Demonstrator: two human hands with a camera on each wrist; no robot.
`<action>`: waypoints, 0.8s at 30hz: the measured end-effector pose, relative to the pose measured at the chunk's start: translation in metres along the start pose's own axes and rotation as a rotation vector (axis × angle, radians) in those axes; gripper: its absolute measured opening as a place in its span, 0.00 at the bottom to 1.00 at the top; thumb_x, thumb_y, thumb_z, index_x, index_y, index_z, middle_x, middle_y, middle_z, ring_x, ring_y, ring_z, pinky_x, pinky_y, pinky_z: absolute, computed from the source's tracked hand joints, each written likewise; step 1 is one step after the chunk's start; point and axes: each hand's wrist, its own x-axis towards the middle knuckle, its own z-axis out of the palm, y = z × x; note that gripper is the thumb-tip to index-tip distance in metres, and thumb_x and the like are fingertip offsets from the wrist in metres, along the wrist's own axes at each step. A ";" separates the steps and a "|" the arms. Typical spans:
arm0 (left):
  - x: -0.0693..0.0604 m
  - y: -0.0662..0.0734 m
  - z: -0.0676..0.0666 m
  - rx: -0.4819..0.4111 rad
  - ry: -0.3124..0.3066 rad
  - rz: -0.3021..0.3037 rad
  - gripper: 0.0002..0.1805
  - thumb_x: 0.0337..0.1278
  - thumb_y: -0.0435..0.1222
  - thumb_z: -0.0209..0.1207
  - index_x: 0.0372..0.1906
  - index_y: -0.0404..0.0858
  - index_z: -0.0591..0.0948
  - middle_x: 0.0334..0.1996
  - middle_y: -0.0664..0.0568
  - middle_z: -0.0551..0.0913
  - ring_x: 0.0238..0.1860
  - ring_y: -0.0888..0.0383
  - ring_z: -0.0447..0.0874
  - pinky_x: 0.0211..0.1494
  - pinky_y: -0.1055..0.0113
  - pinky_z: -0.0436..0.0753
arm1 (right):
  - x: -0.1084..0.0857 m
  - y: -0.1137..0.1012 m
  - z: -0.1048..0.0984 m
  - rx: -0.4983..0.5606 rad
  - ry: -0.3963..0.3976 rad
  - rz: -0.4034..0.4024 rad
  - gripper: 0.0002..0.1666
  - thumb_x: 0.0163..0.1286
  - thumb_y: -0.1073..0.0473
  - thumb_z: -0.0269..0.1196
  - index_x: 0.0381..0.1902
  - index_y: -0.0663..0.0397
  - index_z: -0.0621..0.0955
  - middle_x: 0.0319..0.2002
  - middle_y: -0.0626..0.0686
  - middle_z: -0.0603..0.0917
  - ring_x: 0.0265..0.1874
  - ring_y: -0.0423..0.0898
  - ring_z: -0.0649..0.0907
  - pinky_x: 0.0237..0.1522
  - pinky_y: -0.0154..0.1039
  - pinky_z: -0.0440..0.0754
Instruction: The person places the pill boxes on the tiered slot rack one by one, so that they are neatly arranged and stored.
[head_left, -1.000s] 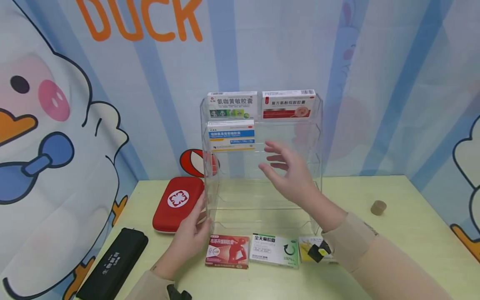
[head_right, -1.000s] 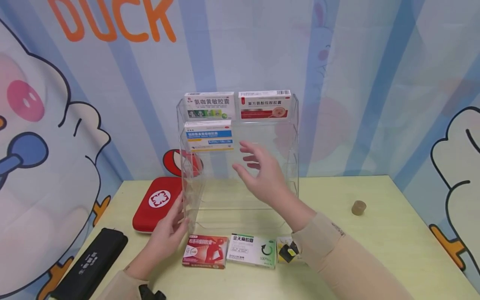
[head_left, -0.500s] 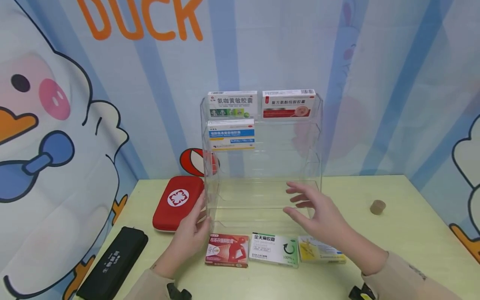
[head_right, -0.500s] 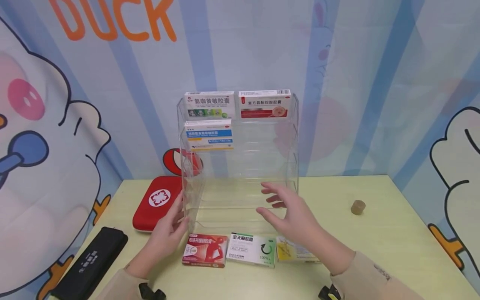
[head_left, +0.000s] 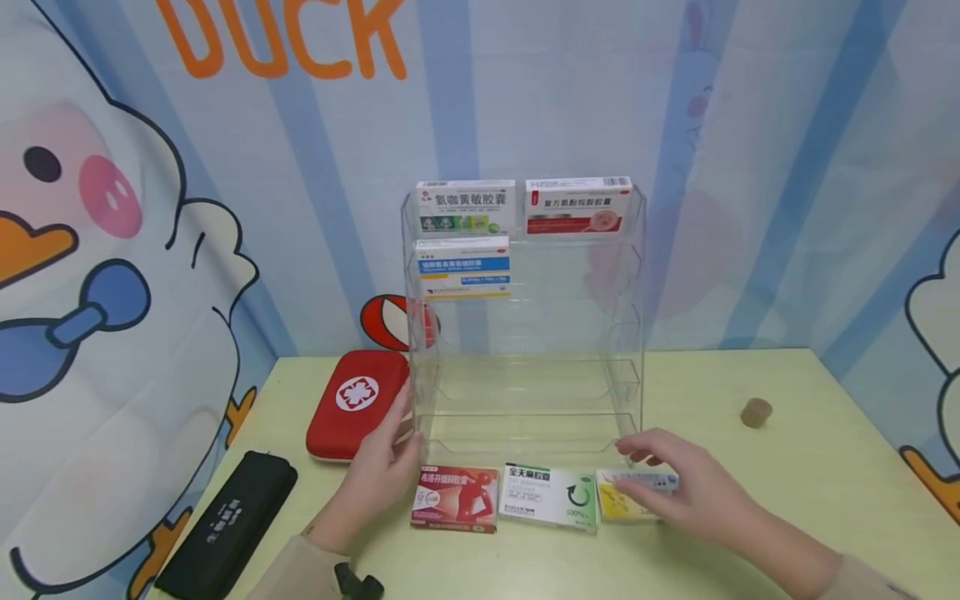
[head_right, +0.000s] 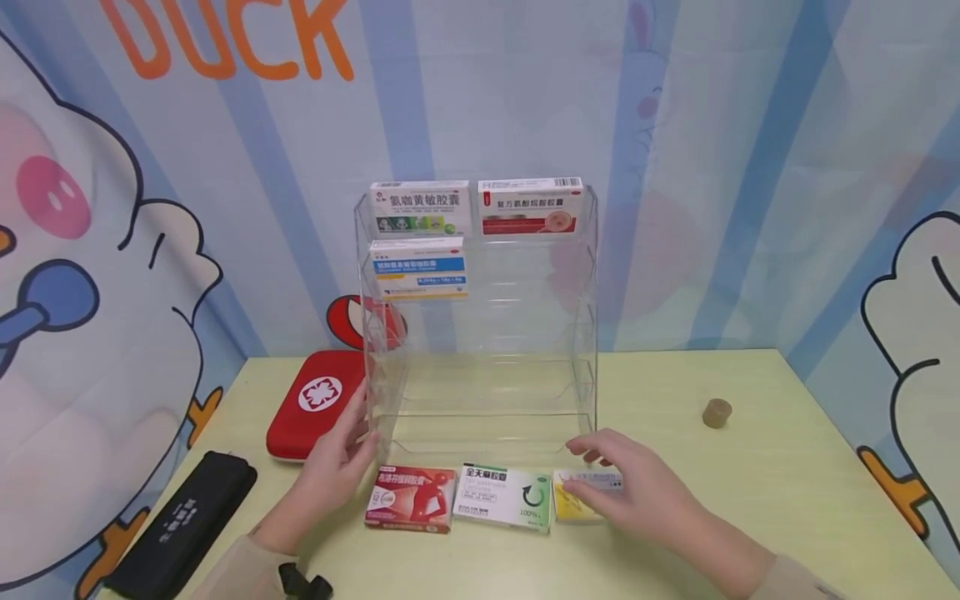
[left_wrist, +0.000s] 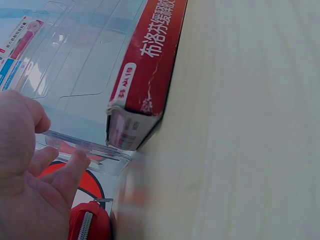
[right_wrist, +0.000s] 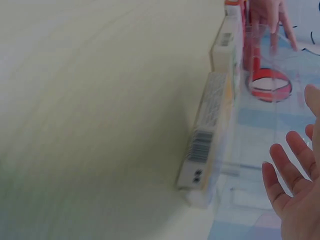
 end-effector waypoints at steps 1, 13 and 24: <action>0.000 0.000 0.000 0.001 0.001 0.001 0.53 0.78 0.34 0.63 0.91 0.68 0.46 0.88 0.50 0.63 0.82 0.39 0.74 0.73 0.45 0.86 | -0.003 0.003 -0.001 -0.019 -0.005 -0.001 0.23 0.66 0.56 0.81 0.58 0.46 0.87 0.53 0.46 0.92 0.47 0.42 0.91 0.48 0.41 0.94; 0.000 -0.001 0.001 0.007 0.003 0.013 0.53 0.78 0.34 0.63 0.90 0.70 0.46 0.88 0.52 0.63 0.82 0.40 0.75 0.73 0.46 0.85 | -0.029 0.036 -0.014 -0.208 -0.191 0.137 0.39 0.66 0.35 0.78 0.66 0.49 0.85 0.62 0.46 0.88 0.59 0.52 0.90 0.59 0.55 0.92; 0.000 -0.001 -0.001 0.004 0.002 0.012 0.53 0.78 0.35 0.63 0.90 0.72 0.46 0.88 0.53 0.63 0.81 0.41 0.75 0.73 0.46 0.85 | -0.035 0.042 -0.014 -0.253 -0.271 0.139 0.47 0.67 0.30 0.75 0.71 0.55 0.82 0.63 0.51 0.89 0.60 0.53 0.89 0.62 0.57 0.90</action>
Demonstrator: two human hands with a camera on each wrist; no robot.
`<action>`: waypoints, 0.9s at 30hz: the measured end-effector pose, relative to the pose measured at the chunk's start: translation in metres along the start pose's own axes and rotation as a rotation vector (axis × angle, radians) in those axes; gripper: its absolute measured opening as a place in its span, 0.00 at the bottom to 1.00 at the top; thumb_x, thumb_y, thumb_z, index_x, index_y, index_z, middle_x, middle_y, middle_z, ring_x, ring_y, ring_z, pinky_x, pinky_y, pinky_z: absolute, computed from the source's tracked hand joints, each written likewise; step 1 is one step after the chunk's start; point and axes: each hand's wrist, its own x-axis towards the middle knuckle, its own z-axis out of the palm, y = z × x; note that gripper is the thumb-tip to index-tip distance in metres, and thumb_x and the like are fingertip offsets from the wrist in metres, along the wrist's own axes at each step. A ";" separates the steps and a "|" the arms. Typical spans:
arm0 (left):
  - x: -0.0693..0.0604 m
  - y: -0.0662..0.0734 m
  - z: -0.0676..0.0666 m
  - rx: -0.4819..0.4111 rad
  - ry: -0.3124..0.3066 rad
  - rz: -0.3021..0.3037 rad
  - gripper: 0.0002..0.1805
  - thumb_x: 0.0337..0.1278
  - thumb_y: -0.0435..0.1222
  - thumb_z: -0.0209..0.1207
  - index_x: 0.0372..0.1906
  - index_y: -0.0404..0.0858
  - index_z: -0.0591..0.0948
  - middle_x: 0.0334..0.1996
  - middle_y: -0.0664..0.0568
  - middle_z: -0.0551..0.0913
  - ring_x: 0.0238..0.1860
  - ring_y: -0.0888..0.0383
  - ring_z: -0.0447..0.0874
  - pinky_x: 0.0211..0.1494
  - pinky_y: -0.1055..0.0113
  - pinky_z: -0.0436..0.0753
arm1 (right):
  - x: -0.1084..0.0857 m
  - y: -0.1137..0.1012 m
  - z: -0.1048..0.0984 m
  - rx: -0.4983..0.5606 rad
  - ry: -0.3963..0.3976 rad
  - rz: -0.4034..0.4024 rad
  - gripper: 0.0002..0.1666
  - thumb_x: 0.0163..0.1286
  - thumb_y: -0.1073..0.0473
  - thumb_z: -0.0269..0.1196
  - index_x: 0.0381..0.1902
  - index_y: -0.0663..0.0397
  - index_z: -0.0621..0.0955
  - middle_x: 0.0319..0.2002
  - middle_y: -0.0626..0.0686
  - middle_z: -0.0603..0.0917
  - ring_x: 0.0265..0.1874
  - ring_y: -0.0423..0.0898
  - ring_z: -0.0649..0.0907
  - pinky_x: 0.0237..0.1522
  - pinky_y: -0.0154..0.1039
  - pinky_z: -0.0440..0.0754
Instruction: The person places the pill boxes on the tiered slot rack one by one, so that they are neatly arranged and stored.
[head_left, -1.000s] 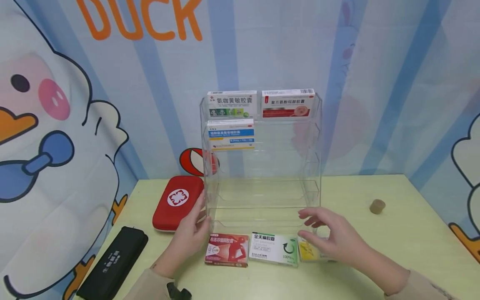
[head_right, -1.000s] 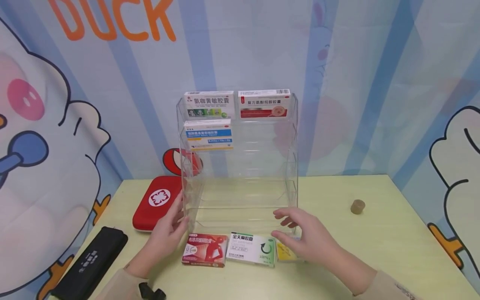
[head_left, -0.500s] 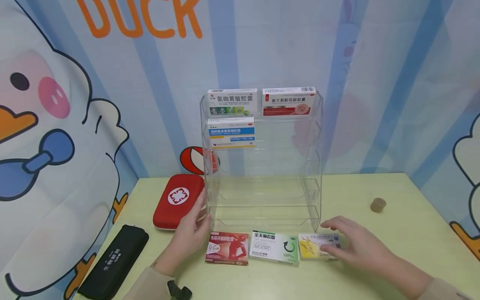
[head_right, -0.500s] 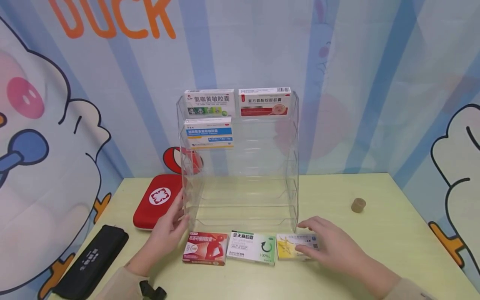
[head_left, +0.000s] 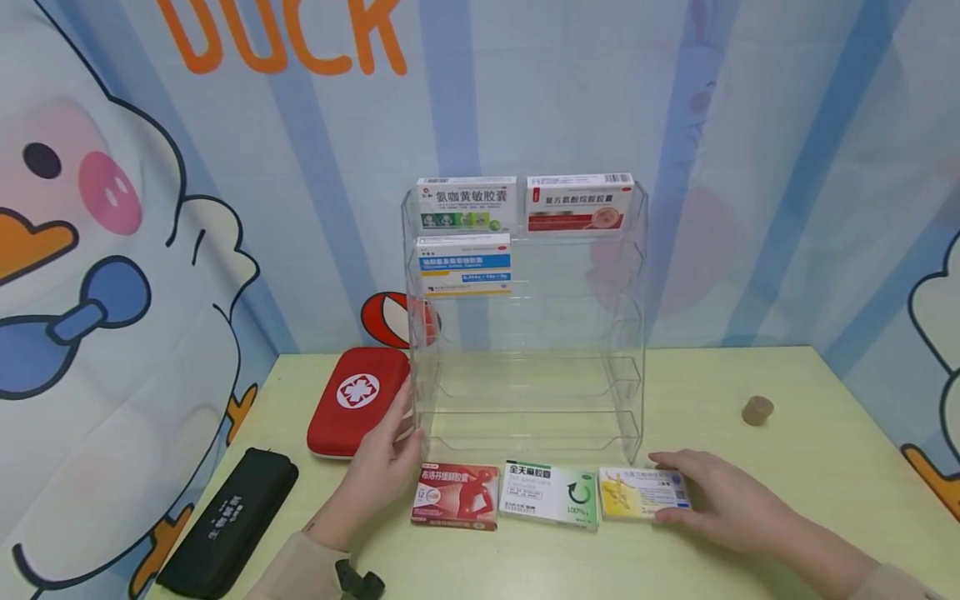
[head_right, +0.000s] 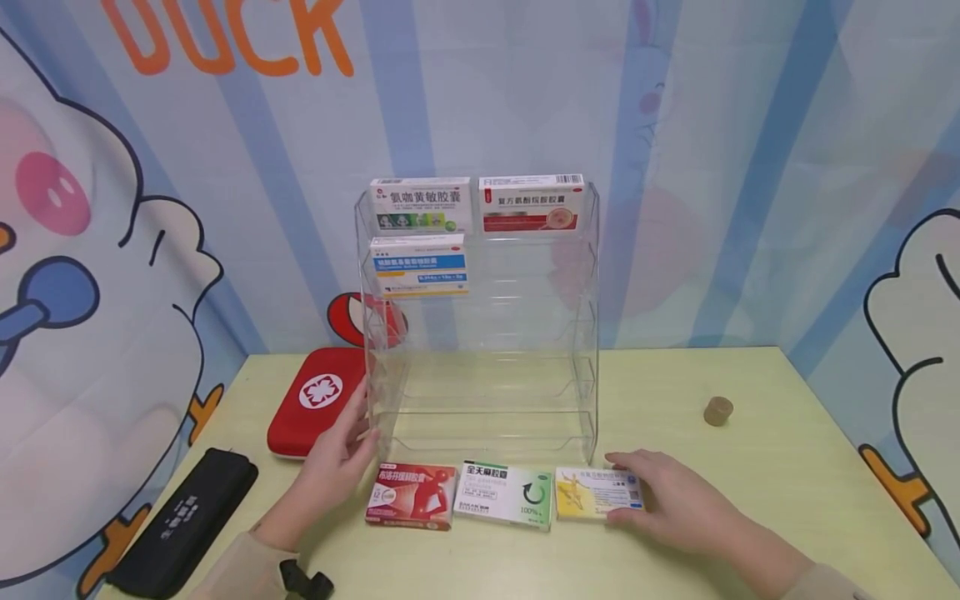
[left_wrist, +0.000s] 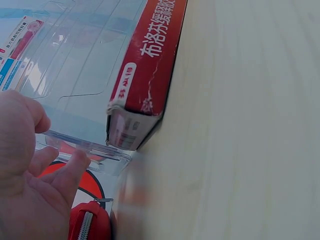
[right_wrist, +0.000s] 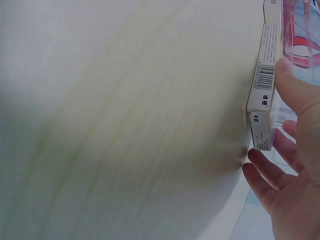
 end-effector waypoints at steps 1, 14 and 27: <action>0.000 0.000 0.000 0.000 0.000 0.000 0.53 0.78 0.35 0.63 0.90 0.72 0.46 0.88 0.53 0.63 0.81 0.41 0.75 0.73 0.46 0.85 | 0.000 0.000 0.000 0.002 0.009 0.000 0.46 0.66 0.30 0.75 0.71 0.54 0.83 0.62 0.49 0.89 0.58 0.50 0.90 0.61 0.54 0.91; 0.000 -0.001 0.000 0.010 0.006 0.009 0.52 0.78 0.35 0.63 0.90 0.70 0.46 0.88 0.53 0.63 0.82 0.40 0.75 0.72 0.46 0.86 | 0.008 0.000 -0.025 0.182 -0.063 -0.035 0.23 0.66 0.52 0.80 0.57 0.49 0.90 0.50 0.48 0.93 0.41 0.30 0.86 0.39 0.32 0.90; 0.000 -0.002 0.000 0.020 0.000 0.015 0.53 0.78 0.34 0.63 0.91 0.67 0.46 0.88 0.50 0.64 0.82 0.38 0.74 0.72 0.44 0.86 | 0.040 -0.028 -0.068 0.109 0.199 -0.256 0.22 0.61 0.61 0.82 0.52 0.40 0.91 0.45 0.39 0.92 0.39 0.28 0.87 0.35 0.29 0.89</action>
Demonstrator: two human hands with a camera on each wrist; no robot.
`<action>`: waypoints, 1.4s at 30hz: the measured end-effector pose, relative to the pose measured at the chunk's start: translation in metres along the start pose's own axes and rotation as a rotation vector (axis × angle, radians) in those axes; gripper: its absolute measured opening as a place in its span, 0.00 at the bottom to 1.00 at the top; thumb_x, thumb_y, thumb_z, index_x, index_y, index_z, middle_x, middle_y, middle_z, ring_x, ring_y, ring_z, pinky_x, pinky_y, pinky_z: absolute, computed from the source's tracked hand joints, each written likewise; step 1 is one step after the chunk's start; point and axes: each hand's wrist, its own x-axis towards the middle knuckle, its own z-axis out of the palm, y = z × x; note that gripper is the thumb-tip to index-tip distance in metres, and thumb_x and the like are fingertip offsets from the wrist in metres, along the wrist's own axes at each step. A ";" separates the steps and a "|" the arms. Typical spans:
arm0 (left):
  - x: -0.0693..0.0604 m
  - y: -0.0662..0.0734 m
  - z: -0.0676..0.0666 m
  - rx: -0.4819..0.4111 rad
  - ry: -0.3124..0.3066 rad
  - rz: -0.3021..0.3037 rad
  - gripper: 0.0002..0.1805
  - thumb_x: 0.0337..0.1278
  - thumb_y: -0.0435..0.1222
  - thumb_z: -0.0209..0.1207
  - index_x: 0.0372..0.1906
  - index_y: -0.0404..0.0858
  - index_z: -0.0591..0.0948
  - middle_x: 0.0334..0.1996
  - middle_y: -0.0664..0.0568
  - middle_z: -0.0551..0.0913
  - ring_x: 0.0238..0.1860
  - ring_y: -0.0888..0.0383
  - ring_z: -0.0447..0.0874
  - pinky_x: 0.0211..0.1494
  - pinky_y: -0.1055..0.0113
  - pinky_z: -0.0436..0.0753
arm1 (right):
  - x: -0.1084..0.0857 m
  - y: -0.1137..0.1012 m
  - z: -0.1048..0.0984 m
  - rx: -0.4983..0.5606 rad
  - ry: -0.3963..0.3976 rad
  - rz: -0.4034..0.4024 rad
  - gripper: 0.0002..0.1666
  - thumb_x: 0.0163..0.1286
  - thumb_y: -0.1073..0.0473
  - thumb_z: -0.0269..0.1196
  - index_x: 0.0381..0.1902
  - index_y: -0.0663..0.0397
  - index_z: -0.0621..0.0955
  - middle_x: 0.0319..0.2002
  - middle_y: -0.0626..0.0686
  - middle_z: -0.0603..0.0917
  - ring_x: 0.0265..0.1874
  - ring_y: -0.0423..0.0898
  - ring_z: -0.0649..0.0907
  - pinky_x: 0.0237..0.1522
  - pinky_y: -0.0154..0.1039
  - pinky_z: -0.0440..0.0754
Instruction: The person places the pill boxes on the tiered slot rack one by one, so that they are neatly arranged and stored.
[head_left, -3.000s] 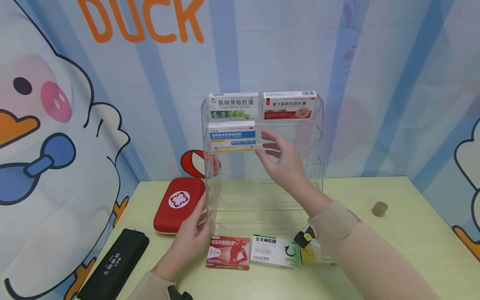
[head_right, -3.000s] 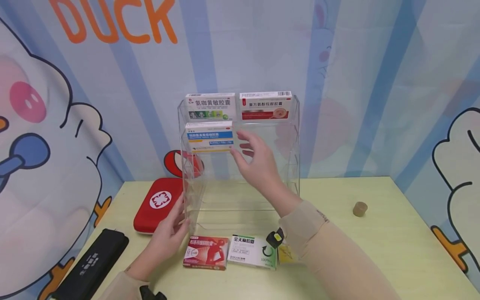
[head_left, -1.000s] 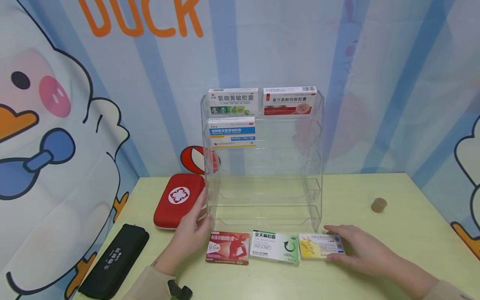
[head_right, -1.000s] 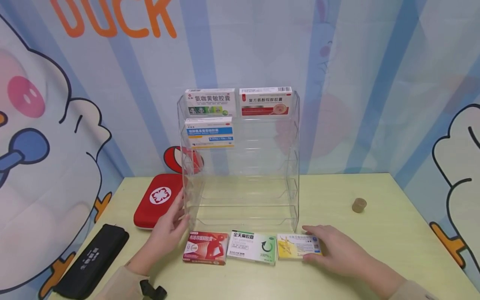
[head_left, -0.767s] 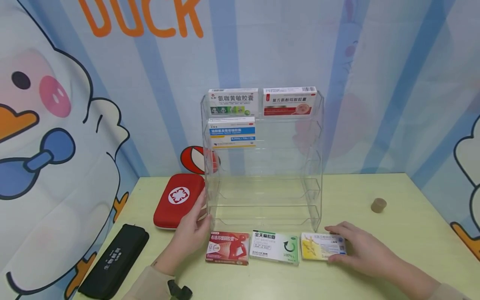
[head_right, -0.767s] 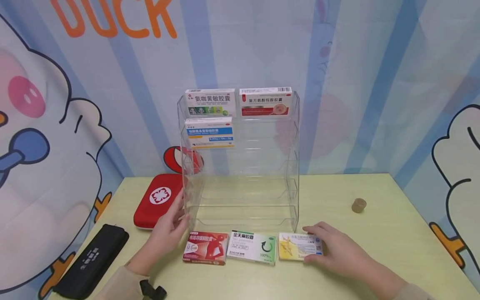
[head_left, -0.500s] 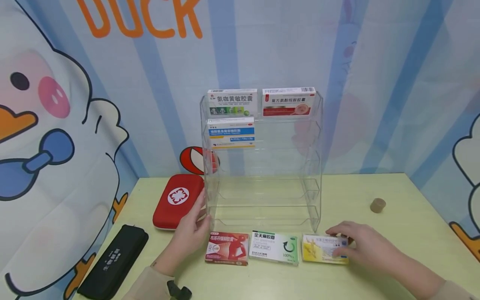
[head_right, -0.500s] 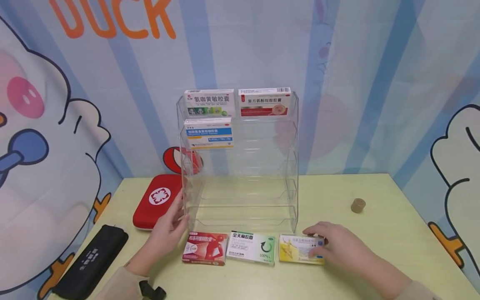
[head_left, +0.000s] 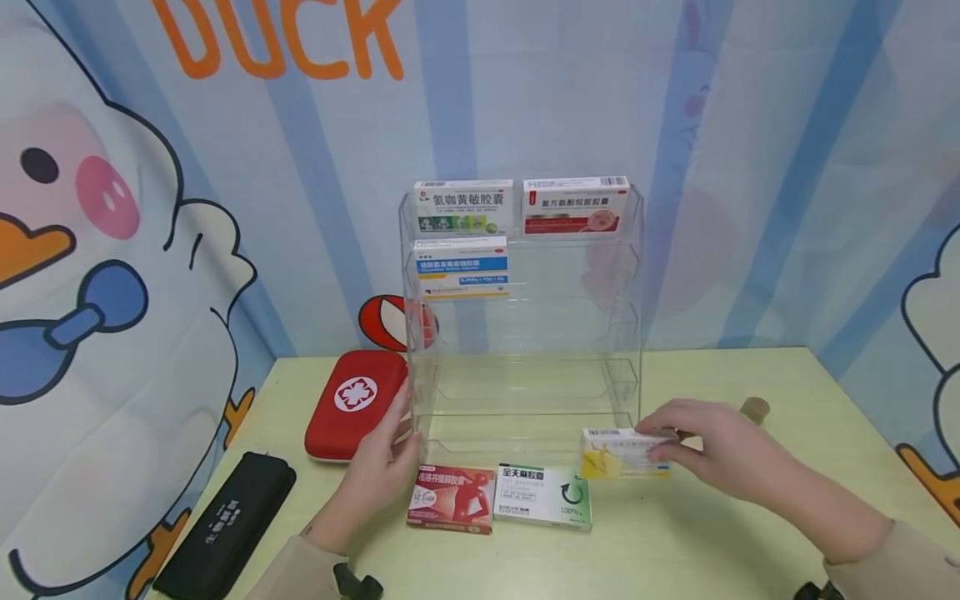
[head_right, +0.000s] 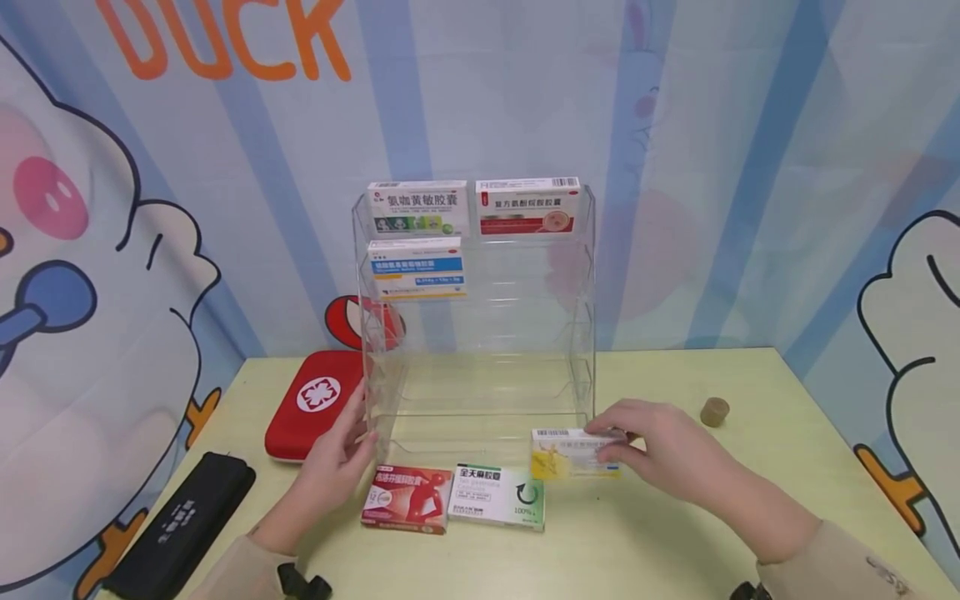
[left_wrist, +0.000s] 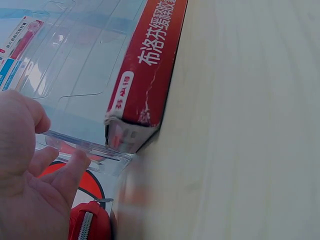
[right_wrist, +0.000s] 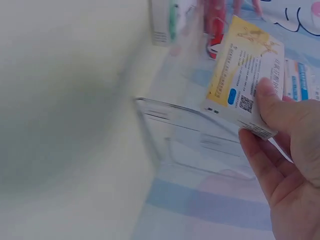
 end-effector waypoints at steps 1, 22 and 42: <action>0.000 0.000 0.000 0.002 -0.001 -0.001 0.53 0.78 0.34 0.63 0.91 0.67 0.46 0.88 0.50 0.64 0.82 0.37 0.74 0.72 0.44 0.86 | 0.007 -0.002 -0.004 -0.024 0.026 -0.013 0.22 0.60 0.62 0.82 0.51 0.40 0.91 0.45 0.39 0.93 0.39 0.29 0.88 0.34 0.29 0.88; -0.002 0.002 -0.001 0.003 -0.004 -0.011 0.53 0.78 0.34 0.63 0.91 0.67 0.46 0.88 0.49 0.64 0.81 0.38 0.75 0.72 0.45 0.86 | 0.150 -0.012 -0.078 -0.179 0.444 -0.033 0.15 0.69 0.67 0.76 0.53 0.58 0.91 0.47 0.58 0.94 0.45 0.55 0.93 0.48 0.52 0.93; -0.001 0.000 0.000 -0.020 -0.001 0.024 0.52 0.78 0.32 0.63 0.92 0.64 0.47 0.88 0.47 0.63 0.81 0.38 0.75 0.72 0.46 0.86 | 0.193 -0.007 -0.059 -0.180 0.222 0.288 0.15 0.77 0.60 0.71 0.59 0.53 0.88 0.60 0.58 0.90 0.57 0.60 0.88 0.59 0.60 0.89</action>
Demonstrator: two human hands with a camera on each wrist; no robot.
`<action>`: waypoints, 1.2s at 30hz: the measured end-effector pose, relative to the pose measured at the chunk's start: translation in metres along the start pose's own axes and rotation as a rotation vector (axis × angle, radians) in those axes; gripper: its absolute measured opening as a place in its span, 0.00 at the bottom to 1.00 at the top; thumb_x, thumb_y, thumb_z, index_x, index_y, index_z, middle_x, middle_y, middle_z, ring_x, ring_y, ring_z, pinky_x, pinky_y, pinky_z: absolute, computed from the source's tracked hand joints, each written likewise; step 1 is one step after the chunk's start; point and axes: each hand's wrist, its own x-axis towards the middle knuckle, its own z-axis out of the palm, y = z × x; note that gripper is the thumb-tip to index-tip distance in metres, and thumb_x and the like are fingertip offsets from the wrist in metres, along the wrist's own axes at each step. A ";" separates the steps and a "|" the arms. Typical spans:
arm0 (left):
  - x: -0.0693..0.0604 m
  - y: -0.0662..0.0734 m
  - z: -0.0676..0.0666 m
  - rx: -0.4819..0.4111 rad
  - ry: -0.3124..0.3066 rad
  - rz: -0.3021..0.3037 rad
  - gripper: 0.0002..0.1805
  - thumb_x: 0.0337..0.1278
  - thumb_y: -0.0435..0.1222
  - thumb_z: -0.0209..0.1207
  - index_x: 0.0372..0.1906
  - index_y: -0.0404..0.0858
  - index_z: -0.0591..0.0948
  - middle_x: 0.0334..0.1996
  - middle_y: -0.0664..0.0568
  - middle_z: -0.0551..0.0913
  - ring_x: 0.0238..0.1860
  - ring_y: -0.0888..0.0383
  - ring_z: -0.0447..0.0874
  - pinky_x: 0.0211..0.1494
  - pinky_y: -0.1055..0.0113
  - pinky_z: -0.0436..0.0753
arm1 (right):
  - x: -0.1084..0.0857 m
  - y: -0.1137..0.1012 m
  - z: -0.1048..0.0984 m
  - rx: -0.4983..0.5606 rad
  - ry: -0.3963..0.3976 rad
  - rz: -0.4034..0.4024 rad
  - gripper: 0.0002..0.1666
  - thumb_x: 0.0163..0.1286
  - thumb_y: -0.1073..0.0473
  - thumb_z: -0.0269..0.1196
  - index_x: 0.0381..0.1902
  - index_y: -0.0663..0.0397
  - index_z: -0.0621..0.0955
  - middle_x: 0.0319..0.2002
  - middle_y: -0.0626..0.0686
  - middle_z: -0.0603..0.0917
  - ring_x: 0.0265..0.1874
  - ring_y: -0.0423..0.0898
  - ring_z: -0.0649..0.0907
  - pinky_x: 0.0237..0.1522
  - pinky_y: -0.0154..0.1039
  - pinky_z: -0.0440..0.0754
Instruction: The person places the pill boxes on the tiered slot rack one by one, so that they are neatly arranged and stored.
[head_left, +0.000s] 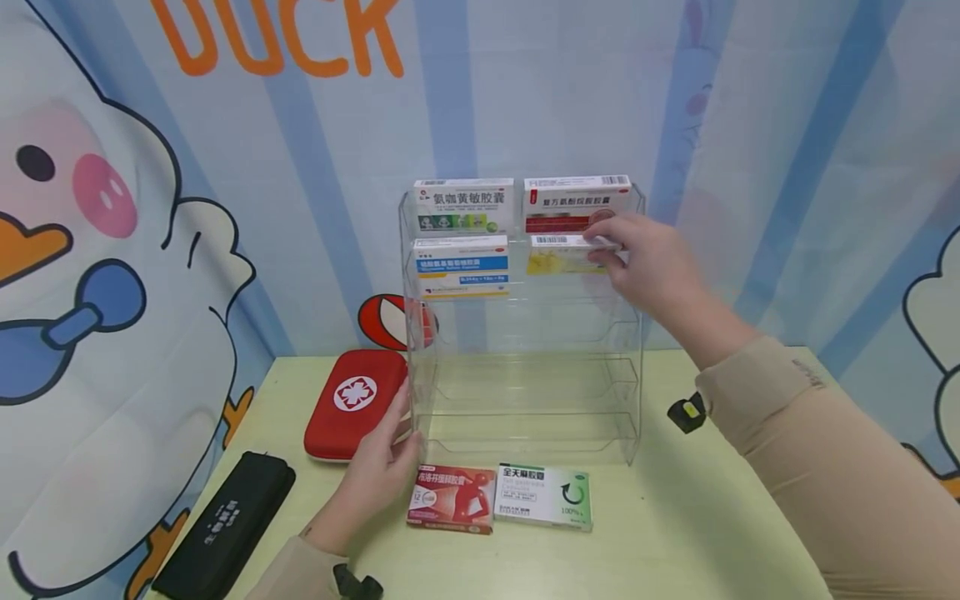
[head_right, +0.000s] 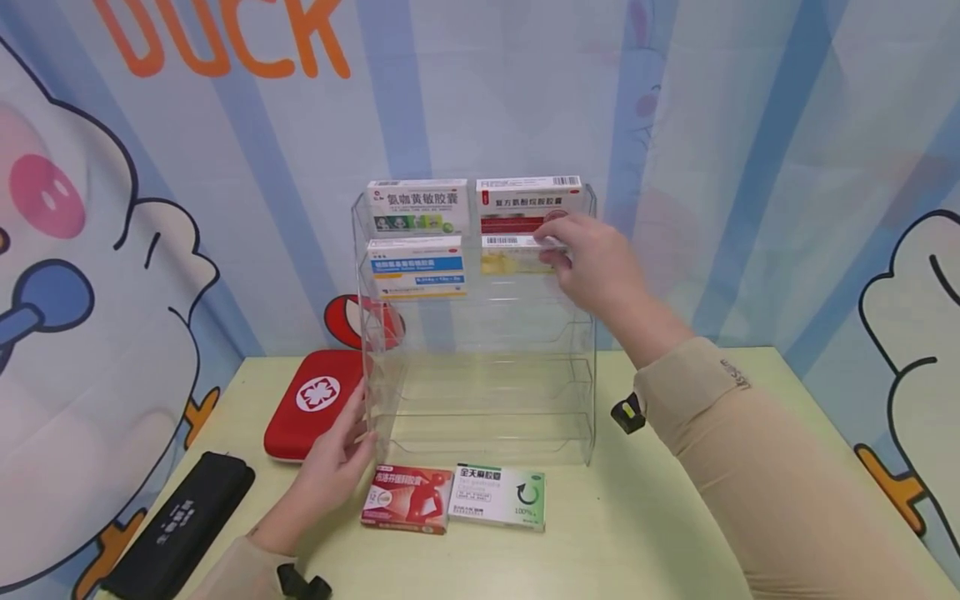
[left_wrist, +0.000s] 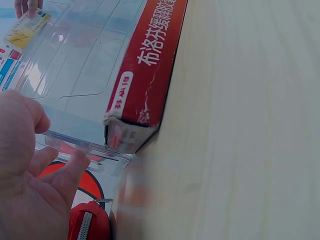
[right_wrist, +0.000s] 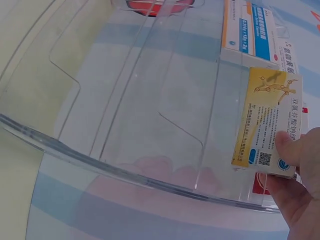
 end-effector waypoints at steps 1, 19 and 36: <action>0.000 0.000 0.000 0.000 0.001 0.002 0.53 0.78 0.32 0.63 0.91 0.65 0.47 0.88 0.47 0.63 0.81 0.38 0.76 0.72 0.46 0.85 | 0.000 0.000 0.001 0.002 -0.008 0.002 0.15 0.77 0.60 0.71 0.59 0.53 0.88 0.60 0.58 0.90 0.57 0.60 0.88 0.59 0.60 0.89; 0.000 0.001 0.000 -0.008 0.005 0.001 0.53 0.78 0.32 0.62 0.91 0.69 0.47 0.88 0.49 0.63 0.81 0.39 0.75 0.73 0.45 0.85 | -0.005 -0.004 0.011 -0.055 -0.125 0.046 0.14 0.79 0.61 0.68 0.60 0.51 0.87 0.64 0.59 0.89 0.61 0.65 0.87 0.63 0.64 0.87; -0.001 0.003 0.001 -0.010 0.009 -0.014 0.53 0.77 0.33 0.63 0.91 0.69 0.46 0.89 0.50 0.62 0.81 0.38 0.75 0.72 0.44 0.86 | -0.022 -0.002 0.021 -0.010 0.150 -0.055 0.17 0.77 0.61 0.71 0.60 0.61 0.86 0.60 0.63 0.89 0.60 0.65 0.87 0.64 0.64 0.87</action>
